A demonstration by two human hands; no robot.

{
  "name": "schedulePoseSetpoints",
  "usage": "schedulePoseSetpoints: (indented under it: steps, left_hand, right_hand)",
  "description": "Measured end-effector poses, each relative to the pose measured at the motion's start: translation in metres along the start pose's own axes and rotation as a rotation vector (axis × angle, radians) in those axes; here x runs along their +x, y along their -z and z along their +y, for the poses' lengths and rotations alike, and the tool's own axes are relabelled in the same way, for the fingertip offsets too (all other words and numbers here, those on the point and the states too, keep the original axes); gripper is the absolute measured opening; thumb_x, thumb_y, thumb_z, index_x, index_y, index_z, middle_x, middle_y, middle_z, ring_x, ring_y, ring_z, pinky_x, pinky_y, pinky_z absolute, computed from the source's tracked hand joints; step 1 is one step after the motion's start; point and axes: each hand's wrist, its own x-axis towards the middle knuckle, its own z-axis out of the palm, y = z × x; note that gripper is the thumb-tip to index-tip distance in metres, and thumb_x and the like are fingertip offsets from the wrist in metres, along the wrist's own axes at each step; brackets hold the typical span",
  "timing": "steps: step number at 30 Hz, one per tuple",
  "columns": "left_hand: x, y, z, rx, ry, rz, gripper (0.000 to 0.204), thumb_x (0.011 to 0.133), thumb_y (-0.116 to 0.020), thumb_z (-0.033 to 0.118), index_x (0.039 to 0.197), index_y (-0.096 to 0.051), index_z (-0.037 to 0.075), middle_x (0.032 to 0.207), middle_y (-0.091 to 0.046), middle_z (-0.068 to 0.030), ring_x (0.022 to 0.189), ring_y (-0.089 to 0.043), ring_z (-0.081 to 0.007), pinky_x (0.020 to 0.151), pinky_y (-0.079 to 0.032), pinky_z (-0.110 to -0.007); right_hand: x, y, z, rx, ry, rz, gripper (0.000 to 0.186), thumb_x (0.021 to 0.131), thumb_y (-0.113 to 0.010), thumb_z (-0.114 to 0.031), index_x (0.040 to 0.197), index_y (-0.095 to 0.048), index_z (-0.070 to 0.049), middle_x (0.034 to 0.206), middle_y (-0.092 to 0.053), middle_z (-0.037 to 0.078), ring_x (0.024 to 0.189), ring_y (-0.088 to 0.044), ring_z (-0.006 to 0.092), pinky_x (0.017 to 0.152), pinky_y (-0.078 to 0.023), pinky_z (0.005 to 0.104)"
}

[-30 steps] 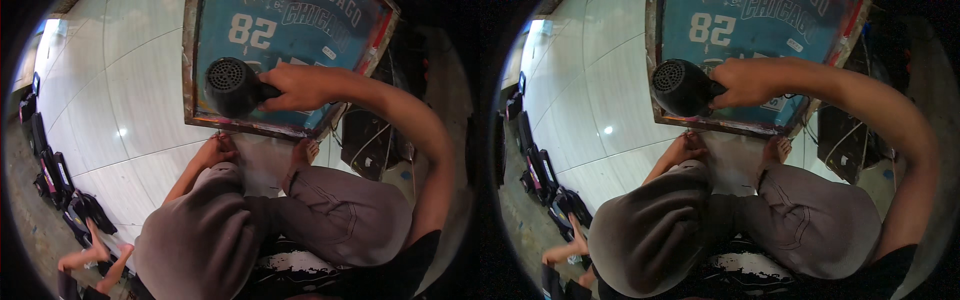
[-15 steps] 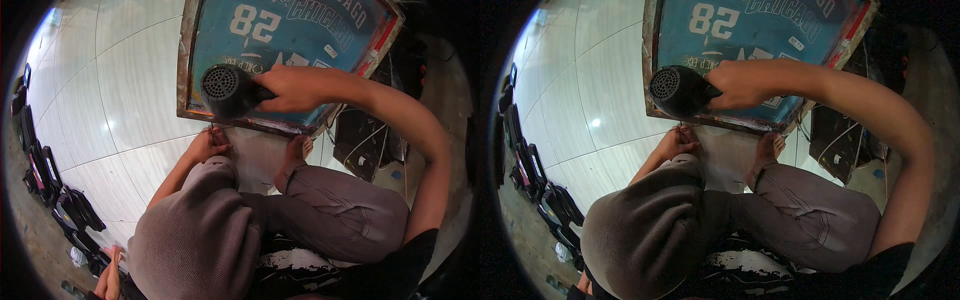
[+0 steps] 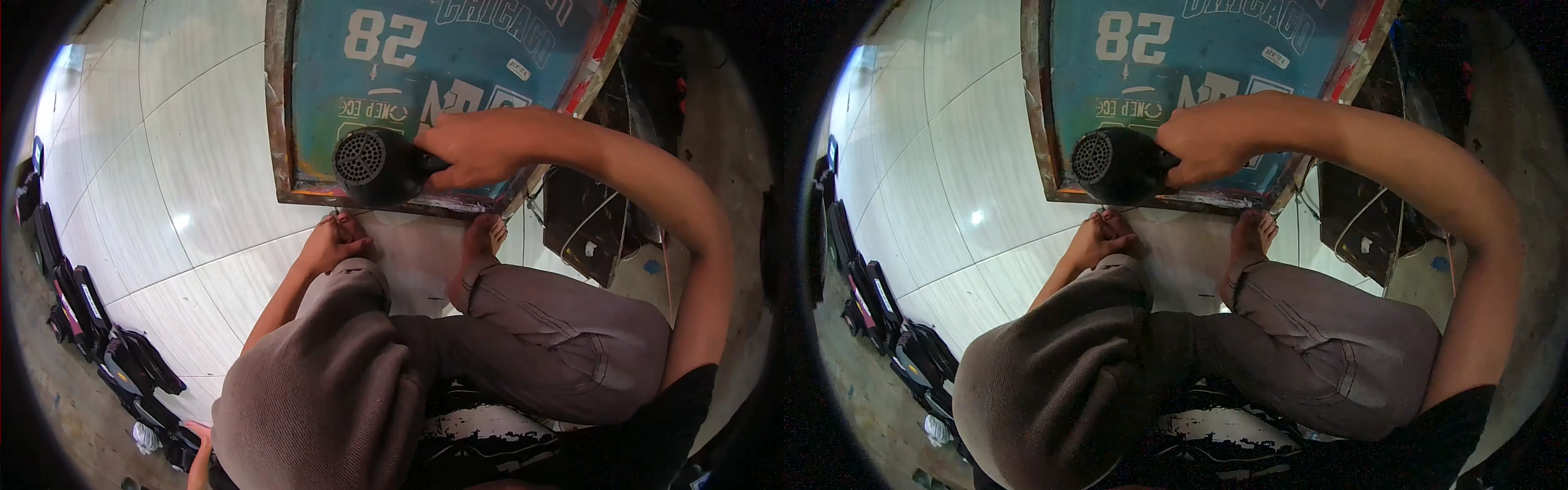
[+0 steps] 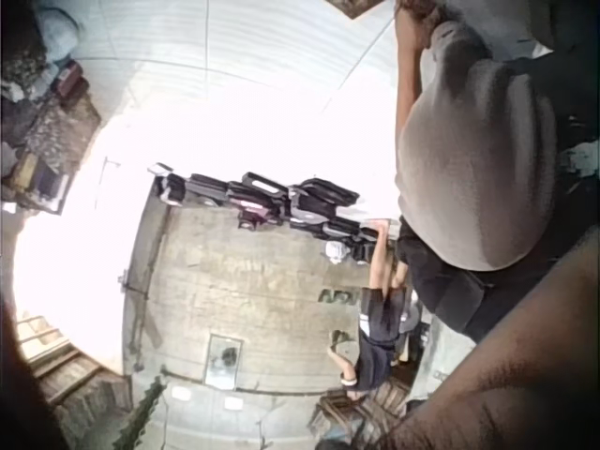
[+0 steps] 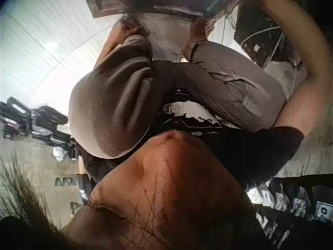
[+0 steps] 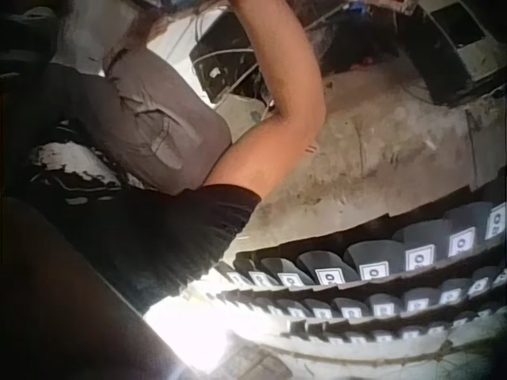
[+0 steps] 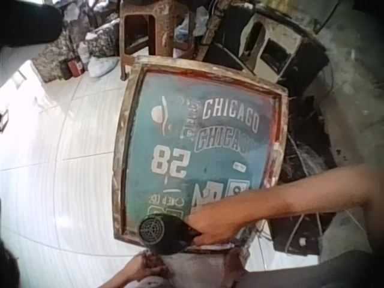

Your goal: The person plugs in a hair dryer, then dries a screen printing frame using the hair dryer while touching the mesh surface by hand.

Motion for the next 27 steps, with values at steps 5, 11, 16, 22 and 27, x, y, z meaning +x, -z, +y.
schedulePoseSetpoints:
  steps: [5,11,16,22,27]
  left_hand:
    - [0.002,-0.007,-0.018,0.032,-0.136,0.057,0.039,0.078,-0.080,0.028,0.065,-0.065,-0.005,0.066,-0.064,-0.0160,0.069,-0.064,-0.0274,0.066,-0.049,-0.038]
    - [-0.001,-0.007,-0.006,0.000,-0.009,0.061,0.040,0.078,-0.081,0.028,0.070,-0.061,-0.005,0.074,-0.062,-0.0169,0.072,-0.061,-0.0298,0.070,-0.048,-0.040]
    - [-0.002,-0.005,-0.002,0.039,0.025,0.041,0.045,0.083,-0.072,0.041,0.063,-0.071,0.001,0.061,-0.063,-0.0162,0.082,-0.059,-0.0359,0.089,-0.047,-0.041]
    - [0.000,-0.002,0.009,0.009,0.096,-0.007,0.041,0.080,-0.077,0.036,0.069,-0.065,-0.002,0.065,-0.062,-0.0171,0.075,-0.058,-0.0329,0.077,-0.047,-0.041]
    - [0.001,-0.012,0.001,0.025,0.073,0.057,0.042,0.078,-0.082,0.029,0.075,-0.059,-0.006,0.068,-0.061,-0.0152,0.065,-0.060,-0.0265,0.065,-0.048,-0.038]
  right_hand:
    - [-0.019,0.002,0.003,0.063,0.024,-0.018,0.044,0.090,-0.057,-0.030,0.114,-0.057,0.007,0.088,-0.066,0.026,0.087,-0.065,0.0429,0.076,-0.052,0.0488]
    - [-0.030,-0.010,0.019,0.064,-0.038,-0.042,0.044,0.091,-0.057,-0.030,0.115,-0.057,0.007,0.089,-0.066,0.027,0.088,-0.065,0.0435,0.078,-0.052,0.0484]
    - [-0.046,-0.019,0.031,0.128,-0.047,-0.007,0.043,0.090,-0.058,-0.030,0.112,-0.057,0.007,0.088,-0.066,0.027,0.089,-0.065,0.0429,0.079,-0.052,0.0484]
    - [-0.069,-0.032,0.040,0.161,-0.094,0.059,0.040,0.090,-0.059,-0.029,0.109,-0.060,0.006,0.083,-0.067,0.026,0.084,-0.067,0.0410,0.075,-0.052,0.0464]
    - [-0.082,-0.046,0.050,0.187,-0.243,0.046,0.041,0.090,-0.061,-0.031,0.106,-0.062,0.007,0.084,-0.067,0.026,0.084,-0.067,0.0407,0.073,-0.052,0.0461]
